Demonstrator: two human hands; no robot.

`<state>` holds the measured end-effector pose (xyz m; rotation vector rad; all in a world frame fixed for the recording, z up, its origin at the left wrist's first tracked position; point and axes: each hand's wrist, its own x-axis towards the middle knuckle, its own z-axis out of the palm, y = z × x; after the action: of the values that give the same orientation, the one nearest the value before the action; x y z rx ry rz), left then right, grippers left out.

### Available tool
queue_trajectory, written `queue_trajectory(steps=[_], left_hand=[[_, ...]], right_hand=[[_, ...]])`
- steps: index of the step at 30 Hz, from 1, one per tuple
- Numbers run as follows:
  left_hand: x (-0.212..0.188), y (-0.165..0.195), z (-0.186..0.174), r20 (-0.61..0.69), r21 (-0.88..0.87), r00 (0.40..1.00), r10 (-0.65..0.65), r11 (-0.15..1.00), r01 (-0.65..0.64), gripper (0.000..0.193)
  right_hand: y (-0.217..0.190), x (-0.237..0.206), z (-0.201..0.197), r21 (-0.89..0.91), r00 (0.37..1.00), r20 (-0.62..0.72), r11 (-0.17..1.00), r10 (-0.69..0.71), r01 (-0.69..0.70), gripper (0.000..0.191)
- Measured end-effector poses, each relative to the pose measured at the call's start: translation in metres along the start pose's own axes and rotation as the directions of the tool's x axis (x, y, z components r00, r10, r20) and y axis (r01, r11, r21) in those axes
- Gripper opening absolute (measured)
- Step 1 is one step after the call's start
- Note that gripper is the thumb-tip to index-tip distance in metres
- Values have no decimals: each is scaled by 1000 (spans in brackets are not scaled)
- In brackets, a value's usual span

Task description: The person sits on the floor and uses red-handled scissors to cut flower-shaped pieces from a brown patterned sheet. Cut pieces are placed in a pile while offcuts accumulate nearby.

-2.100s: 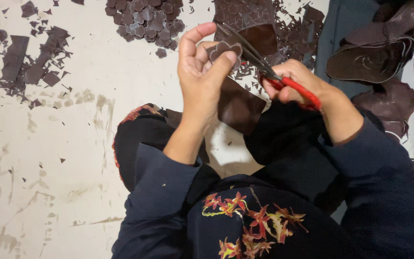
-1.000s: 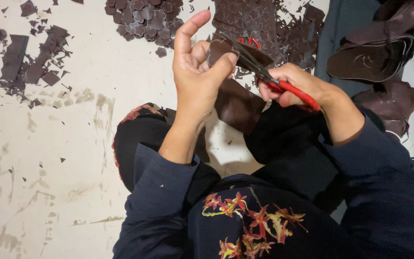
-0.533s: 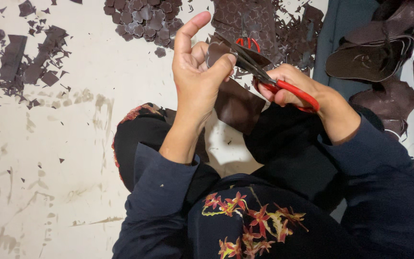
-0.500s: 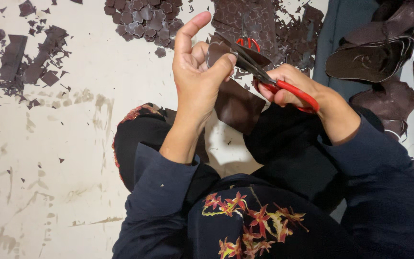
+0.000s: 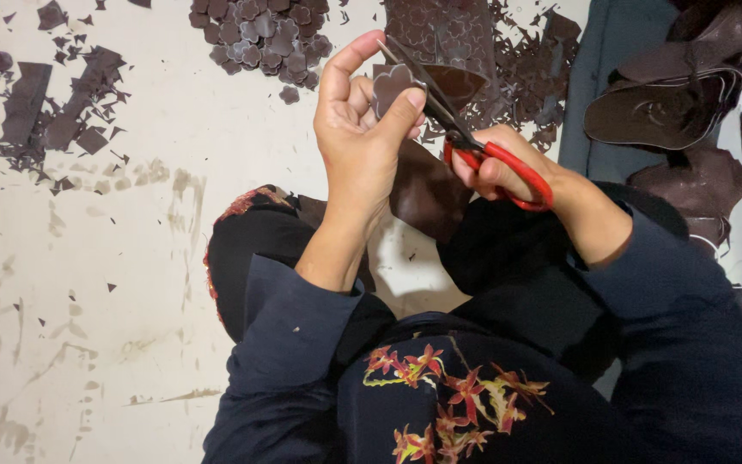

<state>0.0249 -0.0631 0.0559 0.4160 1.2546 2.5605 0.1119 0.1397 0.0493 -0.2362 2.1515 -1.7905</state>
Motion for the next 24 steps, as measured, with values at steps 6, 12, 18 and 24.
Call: queue_trajectory(steps=[6, 12, 18, 24], left_hand=[[1, 1, -1, 0, 24, 999, -51, 998, 51, 58], [2, 3, -2, 51, 5, 999, -14, 1000, 14, 57], [1, 3, -2, 73, 17, 997, -8, 1000, 6, 54], [3, 8, -2, 65, 30, 996, -54, 998, 53, 53]], right_hand=[[-5, -1, 6, 85, 1000, 23, 996, -6, 4, 79], [2, -2, 7, 37, 999, -49, 999, -4, 6, 80], [13, 2, 19, 118, 995, -103, 993, 1, 12, 78], [13, 0, 17, 113, 995, -100, 994, 6, 5, 78]])
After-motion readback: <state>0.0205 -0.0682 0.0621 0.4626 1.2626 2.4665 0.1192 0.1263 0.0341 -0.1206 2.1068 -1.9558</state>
